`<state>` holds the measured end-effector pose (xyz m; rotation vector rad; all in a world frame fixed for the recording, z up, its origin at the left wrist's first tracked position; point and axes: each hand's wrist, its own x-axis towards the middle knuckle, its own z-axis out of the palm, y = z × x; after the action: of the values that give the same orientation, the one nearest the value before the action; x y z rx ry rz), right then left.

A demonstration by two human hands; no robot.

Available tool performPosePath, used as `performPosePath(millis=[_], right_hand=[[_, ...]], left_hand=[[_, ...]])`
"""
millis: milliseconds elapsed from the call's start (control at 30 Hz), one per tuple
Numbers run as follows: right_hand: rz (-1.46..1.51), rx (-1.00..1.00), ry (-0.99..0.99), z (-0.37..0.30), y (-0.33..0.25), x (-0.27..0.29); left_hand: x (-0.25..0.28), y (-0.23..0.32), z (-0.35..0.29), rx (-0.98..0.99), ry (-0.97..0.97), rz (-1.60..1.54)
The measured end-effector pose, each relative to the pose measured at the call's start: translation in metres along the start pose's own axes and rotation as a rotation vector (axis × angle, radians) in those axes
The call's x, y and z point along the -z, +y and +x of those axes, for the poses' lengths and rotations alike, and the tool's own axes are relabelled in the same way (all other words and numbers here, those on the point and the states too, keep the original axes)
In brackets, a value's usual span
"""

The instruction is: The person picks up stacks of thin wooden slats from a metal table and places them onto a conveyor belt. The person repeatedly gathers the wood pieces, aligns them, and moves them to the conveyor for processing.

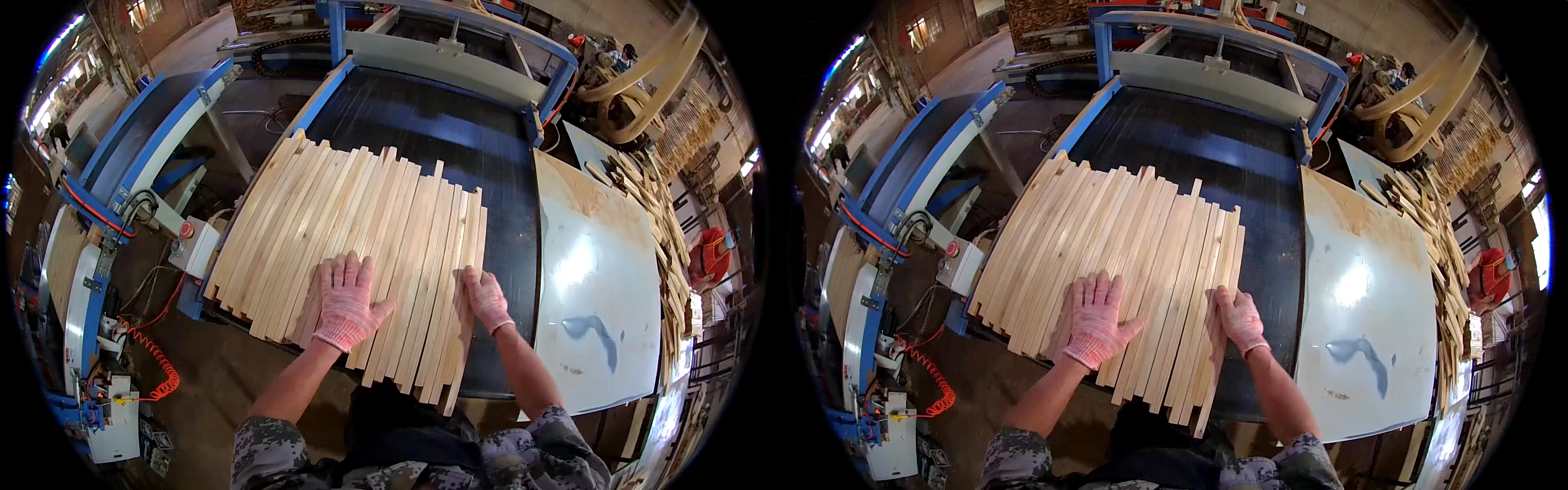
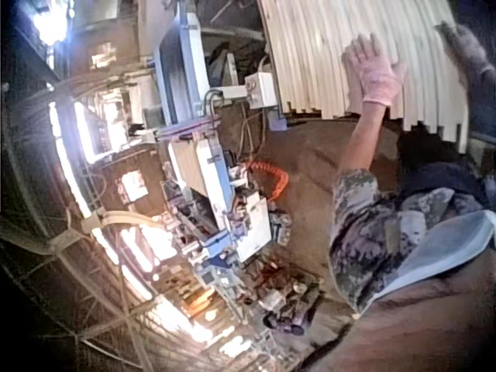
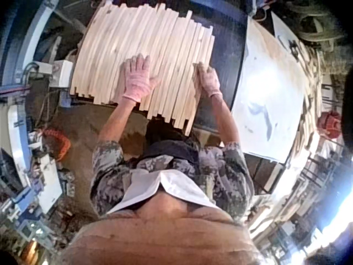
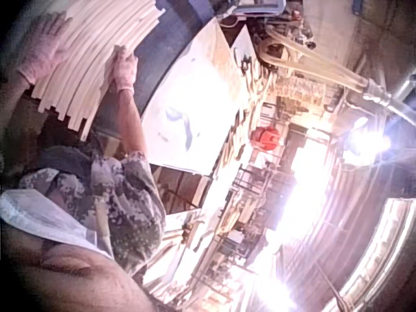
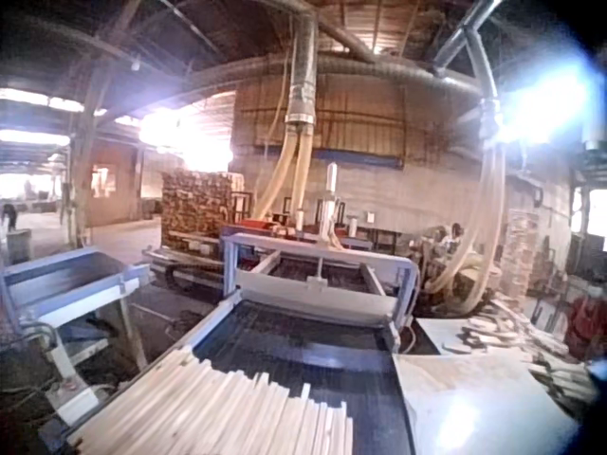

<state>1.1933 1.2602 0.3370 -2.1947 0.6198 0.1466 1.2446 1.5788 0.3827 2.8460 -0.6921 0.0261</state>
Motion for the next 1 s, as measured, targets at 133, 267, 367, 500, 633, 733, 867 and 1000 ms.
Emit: performPosePath(millis=[133,267,367,500,633,733,867,1000], right_hand=[[-0.274,0.185,0.436,0.034,-0.028,0.017],[-0.279,0.531,0.205,0.099,-0.145,0.003],[-0.359,0.745,0.126,0.196,-0.188,-0.037],[-0.553,0.655,0.080,0.264,-0.237,-0.080],[-0.562,0.593,0.049,0.257,-0.262,-0.090],[-0.375,0.507,0.053,0.251,-0.274,-0.073],[-0.062,0.627,0.074,0.228,-0.292,-0.042],[0.657,0.714,-0.267,0.167,-0.293,0.002]], left_hand=[[-0.007,-0.010,-0.005,0.032,0.043,0.002],[-0.003,-0.012,-0.009,0.111,0.025,0.029],[0.007,-0.003,0.000,0.197,0.035,0.021],[-0.004,-0.005,-0.002,0.239,0.024,0.008],[-0.006,-0.007,-0.005,0.267,-0.001,-0.017],[-0.006,-0.005,-0.002,0.258,0.051,-0.028],[0.012,-0.019,-0.001,0.318,0.143,-0.344],[0.025,-0.045,0.012,0.332,0.166,-0.225]])
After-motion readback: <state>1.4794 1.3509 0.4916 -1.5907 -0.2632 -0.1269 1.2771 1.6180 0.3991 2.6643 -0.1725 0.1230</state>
